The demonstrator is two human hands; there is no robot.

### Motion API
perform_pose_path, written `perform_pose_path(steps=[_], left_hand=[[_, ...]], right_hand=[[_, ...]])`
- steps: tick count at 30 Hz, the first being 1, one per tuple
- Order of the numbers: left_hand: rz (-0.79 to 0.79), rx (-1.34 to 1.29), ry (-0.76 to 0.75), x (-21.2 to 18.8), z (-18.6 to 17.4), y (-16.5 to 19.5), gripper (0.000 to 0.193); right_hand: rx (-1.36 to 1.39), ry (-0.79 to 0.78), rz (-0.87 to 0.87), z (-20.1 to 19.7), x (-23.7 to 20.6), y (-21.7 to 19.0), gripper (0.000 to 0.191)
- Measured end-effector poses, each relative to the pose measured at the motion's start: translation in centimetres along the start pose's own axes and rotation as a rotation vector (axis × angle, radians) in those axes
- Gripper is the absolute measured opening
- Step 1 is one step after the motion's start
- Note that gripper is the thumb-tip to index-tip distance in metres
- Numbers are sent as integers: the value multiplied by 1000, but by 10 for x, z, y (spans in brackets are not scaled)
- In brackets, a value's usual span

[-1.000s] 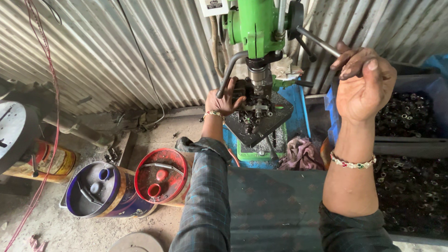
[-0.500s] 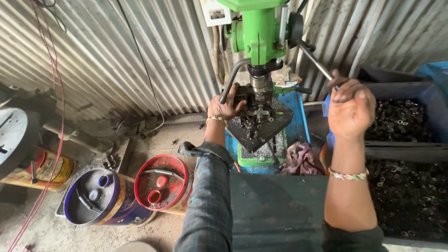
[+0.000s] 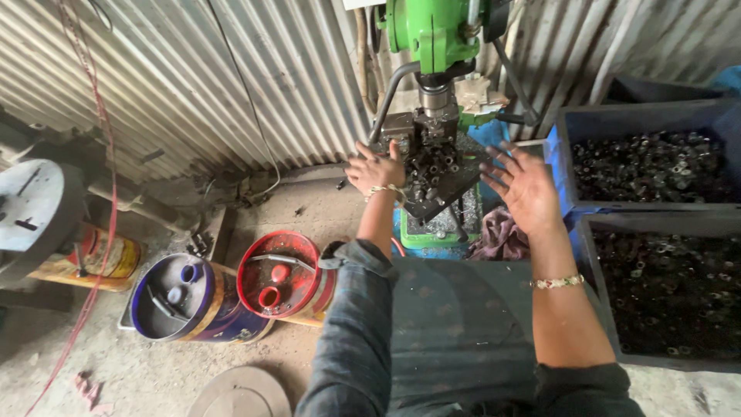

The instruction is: The person operates a green drill press in a workshop. They repeatedly pick small metal rings from a blue bin, place them under the drill bit, lower the lever to drill, and then remove the processed pieces.

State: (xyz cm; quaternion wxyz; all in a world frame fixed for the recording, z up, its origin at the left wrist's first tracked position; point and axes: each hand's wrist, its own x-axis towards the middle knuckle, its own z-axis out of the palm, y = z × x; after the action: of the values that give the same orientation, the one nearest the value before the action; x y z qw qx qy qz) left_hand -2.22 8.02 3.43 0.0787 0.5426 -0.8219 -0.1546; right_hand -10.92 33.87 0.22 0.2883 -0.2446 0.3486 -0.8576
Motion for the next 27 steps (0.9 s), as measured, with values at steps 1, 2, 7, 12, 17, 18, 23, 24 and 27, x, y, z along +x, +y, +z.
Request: perform_pose_path(steps=[1, 2, 7, 12, 17, 18, 23, 24, 27], left_hand=[[41, 43, 118, -4, 1, 0, 92], [68, 0, 106, -5, 2, -1, 93], [139, -40, 31, 0, -2, -1, 93], [145, -8, 48, 8, 1, 1, 91], [162, -42, 96, 9, 7, 0, 91], [162, -52, 94, 9, 8, 0, 91], [180, -42, 135, 11, 11, -2, 91], [186, -43, 136, 12, 12, -3, 91], [199, -56, 163, 14, 13, -3, 92]], right_hand=[[-135, 54, 40, 0, 8, 7, 57], [-229, 106, 54, 3, 16, 16, 51], [-927, 165, -192, 24, 52, 41, 39], [-1216, 182, -198, 43, 79, 40, 35], [-1548, 100, -347, 54, 102, 38, 31], [-1556, 79, -325, 54, 104, 38, 29], [-1532, -126, -36, 30, 103, 21, 23], [-1564, -120, 74, 20, 99, 13, 23], [-1592, 129, 70, -14, 76, -19, 20]])
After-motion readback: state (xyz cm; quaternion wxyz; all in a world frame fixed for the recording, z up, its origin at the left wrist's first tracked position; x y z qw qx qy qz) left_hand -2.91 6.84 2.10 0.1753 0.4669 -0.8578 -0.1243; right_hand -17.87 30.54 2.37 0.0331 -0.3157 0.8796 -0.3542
